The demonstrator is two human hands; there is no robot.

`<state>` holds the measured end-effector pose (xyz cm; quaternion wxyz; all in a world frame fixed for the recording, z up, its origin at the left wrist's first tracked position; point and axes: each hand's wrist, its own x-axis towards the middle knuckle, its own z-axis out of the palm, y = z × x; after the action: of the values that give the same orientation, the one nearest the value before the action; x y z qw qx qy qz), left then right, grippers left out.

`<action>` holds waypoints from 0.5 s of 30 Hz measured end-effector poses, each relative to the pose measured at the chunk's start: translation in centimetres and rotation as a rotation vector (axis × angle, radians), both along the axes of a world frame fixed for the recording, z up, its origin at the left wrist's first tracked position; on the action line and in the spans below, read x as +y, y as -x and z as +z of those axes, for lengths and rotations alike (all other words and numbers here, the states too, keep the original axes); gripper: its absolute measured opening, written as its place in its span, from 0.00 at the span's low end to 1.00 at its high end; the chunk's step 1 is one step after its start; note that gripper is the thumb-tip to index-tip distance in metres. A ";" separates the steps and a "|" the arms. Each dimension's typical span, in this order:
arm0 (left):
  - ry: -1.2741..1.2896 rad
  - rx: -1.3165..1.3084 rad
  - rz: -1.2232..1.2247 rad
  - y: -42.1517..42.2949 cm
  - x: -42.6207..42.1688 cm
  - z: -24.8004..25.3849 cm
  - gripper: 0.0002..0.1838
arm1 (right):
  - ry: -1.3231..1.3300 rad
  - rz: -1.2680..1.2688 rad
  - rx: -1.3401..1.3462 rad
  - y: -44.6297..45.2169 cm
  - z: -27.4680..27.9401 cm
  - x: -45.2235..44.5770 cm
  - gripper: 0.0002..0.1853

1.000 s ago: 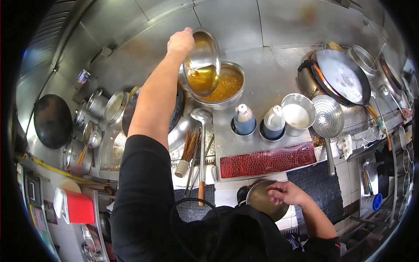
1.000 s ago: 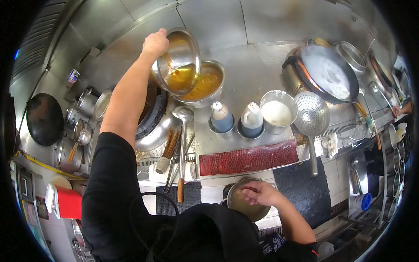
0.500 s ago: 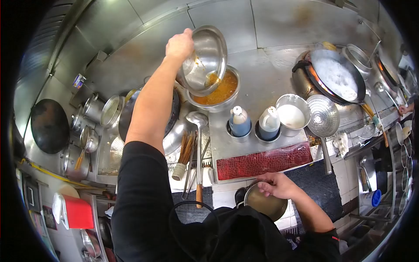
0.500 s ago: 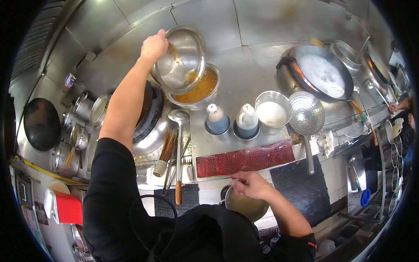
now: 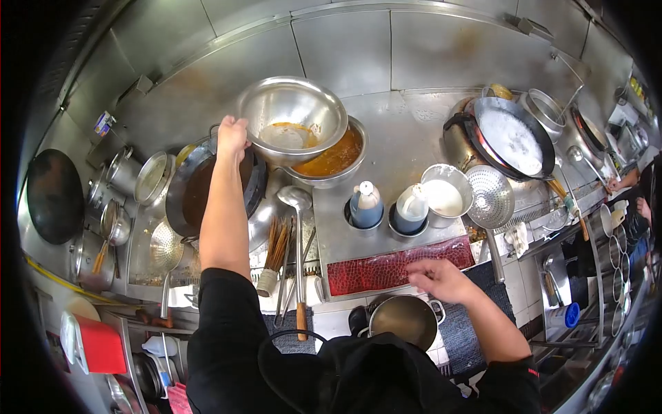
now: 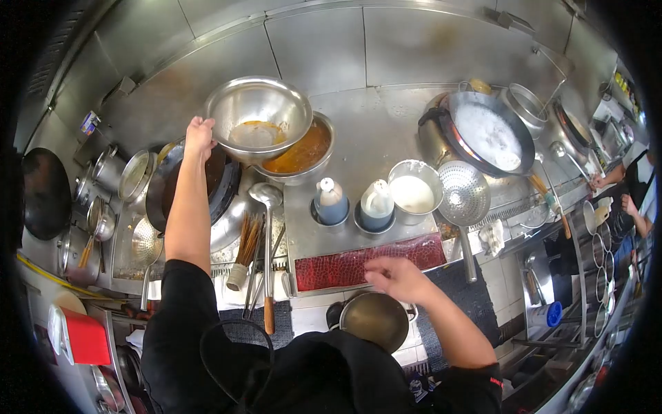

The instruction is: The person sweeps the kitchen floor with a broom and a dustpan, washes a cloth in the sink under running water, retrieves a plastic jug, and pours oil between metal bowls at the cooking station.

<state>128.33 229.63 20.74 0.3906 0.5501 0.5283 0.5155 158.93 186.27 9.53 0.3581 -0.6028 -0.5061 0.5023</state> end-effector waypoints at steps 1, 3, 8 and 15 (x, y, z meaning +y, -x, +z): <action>0.013 -0.059 -0.016 0.3 0.0 -0.9 0.07 | -0.055 0.066 -0.035 0.3 0.9 2.0 0.20; 0.039 -0.134 -0.024 0.9 -0.8 -1.6 0.08 | -0.039 0.062 0.166 1.9 2.8 6.5 0.22; 0.039 -0.429 -0.138 0.9 -3.8 -2.9 0.09 | 0.016 -0.217 0.529 5.5 5.9 19.5 0.27; 0.023 -0.564 -0.303 -0.4 -6.4 -2.3 0.06 | -0.093 -0.504 0.468 5.2 8.7 25.4 0.23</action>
<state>128.75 223.19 18.40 0.6001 0.4533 0.3170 0.5779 153.78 211.68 18.22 0.6042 -0.5604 -0.2677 0.4992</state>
